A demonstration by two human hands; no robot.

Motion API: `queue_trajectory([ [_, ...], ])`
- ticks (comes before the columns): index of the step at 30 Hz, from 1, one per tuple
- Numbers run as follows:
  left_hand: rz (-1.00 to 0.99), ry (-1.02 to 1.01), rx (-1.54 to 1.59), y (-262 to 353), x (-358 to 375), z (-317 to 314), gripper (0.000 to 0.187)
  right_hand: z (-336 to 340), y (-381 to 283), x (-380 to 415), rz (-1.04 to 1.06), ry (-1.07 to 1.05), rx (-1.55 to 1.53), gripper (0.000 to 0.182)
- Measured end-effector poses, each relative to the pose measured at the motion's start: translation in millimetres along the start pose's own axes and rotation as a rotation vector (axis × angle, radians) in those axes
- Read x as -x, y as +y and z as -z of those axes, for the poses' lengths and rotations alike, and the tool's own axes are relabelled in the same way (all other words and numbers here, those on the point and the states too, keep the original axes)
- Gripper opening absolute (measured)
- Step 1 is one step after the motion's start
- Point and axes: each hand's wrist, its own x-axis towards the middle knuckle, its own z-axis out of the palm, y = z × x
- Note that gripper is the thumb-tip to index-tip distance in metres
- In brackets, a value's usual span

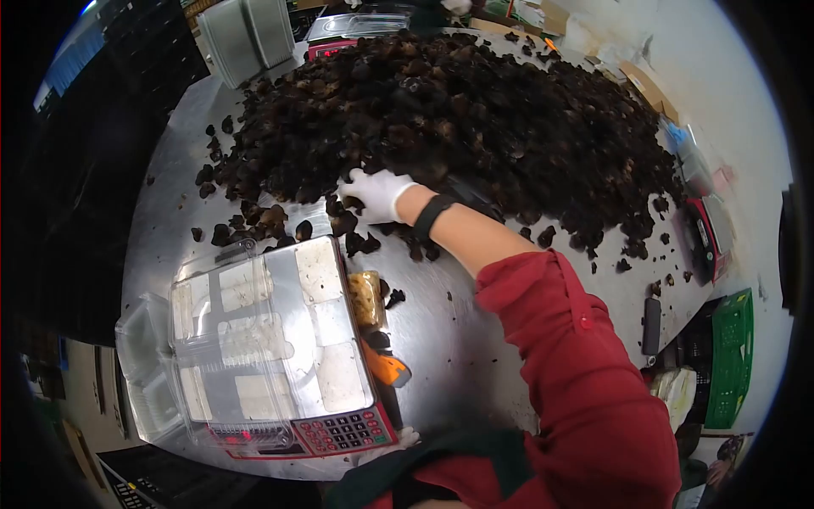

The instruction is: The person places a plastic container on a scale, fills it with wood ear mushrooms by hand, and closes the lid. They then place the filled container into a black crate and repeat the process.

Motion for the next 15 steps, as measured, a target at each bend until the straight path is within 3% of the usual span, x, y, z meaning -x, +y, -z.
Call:
queue_trajectory([
  [3,0.128,0.031,0.214,1,6,-9,0.036,-3,20,43,0.116,0.142,0.106,0.039],
  [6,0.297,0.057,0.343,-6,9,-21,0.036,15,22,89,-0.128,0.023,0.148,0.042],
  [7,0.472,0.027,0.280,-25,7,-33,0.038,6,42,98,-0.042,0.075,0.075,0.044],
  [9,0.174,-0.036,0.158,-24,10,-19,0.039,3,47,128,-0.100,0.147,0.266,0.042],
  [11,-0.347,0.132,-0.308,-20,5,-11,0.040,13,47,156,-0.217,0.003,0.306,0.046],
  [13,-0.388,0.138,-0.397,-20,2,-10,0.040,5,59,187,-0.271,0.004,0.298,0.056],
  [15,-0.394,0.191,-0.357,-2,0,-1,0.039,4,63,215,-0.142,0.151,0.066,0.066],
])
